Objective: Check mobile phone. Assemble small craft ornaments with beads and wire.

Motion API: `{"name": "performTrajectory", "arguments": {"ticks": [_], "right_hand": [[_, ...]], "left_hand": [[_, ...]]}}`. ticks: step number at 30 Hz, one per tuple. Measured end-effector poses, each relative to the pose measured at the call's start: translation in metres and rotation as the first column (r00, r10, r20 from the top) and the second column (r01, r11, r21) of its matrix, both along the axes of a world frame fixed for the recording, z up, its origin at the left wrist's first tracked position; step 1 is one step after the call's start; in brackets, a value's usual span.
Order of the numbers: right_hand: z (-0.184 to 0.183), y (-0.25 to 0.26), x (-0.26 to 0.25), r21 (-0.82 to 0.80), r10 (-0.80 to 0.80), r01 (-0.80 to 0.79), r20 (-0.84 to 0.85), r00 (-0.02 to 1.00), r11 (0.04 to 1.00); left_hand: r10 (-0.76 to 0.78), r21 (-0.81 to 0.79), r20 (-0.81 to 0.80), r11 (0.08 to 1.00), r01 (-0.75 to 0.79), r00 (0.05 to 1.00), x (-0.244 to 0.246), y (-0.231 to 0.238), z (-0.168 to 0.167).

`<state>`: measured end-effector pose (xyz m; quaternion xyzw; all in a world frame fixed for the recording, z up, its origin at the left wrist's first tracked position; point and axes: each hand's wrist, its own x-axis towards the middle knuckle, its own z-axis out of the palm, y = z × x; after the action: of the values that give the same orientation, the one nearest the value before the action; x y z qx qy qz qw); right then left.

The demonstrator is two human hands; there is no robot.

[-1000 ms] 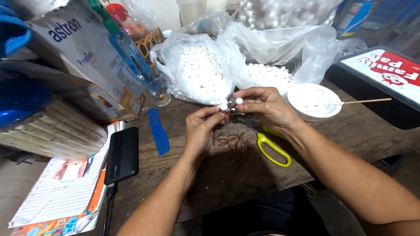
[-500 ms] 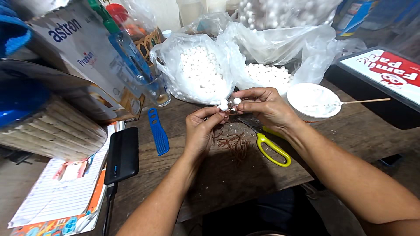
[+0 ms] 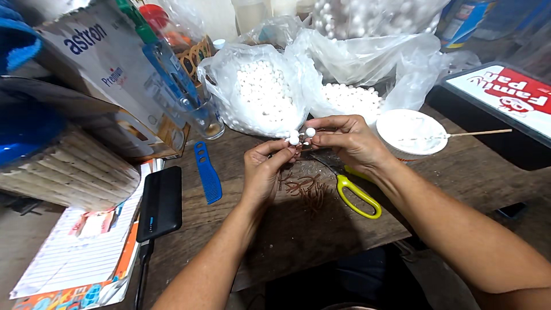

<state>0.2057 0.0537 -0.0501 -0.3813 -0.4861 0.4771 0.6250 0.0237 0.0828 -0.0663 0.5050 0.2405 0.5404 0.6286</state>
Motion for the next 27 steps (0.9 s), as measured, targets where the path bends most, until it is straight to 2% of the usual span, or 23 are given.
{"name": "performTrajectory", "arguments": {"ticks": [27], "right_hand": [[-0.0025, -0.0009, 0.0031, 0.038, 0.095, -0.094, -0.022, 0.995, 0.995]], "left_hand": [[0.009, 0.036, -0.029, 0.999, -0.008, 1.000, -0.0005, -0.0001, -0.0015]]}}
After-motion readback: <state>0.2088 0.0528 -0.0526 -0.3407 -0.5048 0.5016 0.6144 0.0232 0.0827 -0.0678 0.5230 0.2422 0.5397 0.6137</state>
